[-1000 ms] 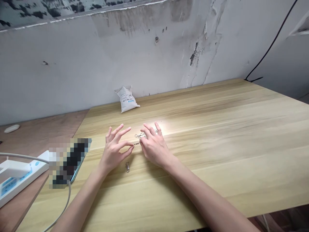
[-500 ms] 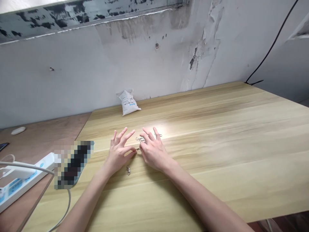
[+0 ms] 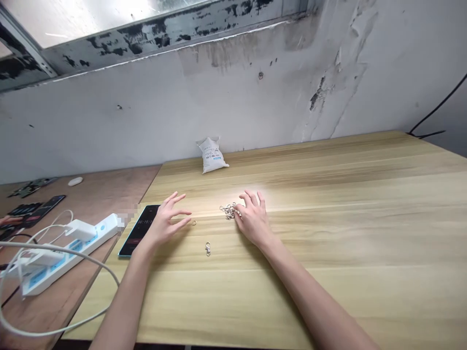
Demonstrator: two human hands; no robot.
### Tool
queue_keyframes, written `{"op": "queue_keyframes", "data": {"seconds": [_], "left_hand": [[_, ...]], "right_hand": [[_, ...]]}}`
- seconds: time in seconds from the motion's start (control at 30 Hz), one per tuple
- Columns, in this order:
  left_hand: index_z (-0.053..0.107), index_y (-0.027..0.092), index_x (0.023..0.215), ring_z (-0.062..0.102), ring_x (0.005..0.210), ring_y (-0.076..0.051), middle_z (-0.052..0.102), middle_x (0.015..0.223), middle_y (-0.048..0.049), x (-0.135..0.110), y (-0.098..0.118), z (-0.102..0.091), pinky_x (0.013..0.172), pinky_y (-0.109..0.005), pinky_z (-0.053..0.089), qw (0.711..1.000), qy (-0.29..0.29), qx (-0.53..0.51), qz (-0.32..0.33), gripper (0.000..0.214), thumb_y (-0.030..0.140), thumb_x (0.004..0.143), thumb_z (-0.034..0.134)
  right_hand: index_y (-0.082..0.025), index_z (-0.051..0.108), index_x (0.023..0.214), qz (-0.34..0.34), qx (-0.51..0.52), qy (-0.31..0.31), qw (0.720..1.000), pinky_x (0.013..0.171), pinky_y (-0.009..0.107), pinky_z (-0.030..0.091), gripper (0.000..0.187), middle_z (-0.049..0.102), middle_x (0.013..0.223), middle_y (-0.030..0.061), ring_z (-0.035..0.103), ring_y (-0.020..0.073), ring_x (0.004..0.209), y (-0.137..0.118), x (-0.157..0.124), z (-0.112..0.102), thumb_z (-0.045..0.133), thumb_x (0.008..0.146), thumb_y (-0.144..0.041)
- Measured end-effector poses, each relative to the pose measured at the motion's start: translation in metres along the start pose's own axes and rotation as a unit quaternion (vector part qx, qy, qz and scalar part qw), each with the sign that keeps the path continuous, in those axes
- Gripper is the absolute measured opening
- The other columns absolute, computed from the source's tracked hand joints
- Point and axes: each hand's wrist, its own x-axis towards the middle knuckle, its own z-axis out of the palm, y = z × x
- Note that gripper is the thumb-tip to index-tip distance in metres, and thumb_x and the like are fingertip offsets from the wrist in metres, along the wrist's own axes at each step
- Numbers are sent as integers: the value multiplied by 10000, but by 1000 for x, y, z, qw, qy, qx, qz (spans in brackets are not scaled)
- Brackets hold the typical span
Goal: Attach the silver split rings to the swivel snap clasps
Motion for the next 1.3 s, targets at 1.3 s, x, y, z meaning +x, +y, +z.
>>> {"op": "queue_keyframes", "data": {"seconds": [1.3], "left_hand": [[729, 255, 943, 341, 1404, -313, 522, 1406, -84, 0, 10, 27, 1115, -571, 314, 1000, -15, 6, -6, 154, 356, 865, 643]], "right_hand": [[-157, 652, 893, -205, -74, -94, 971, 1065, 443, 357, 180, 623, 849, 61, 570, 210, 861, -45, -5, 0, 503, 903, -57]]}}
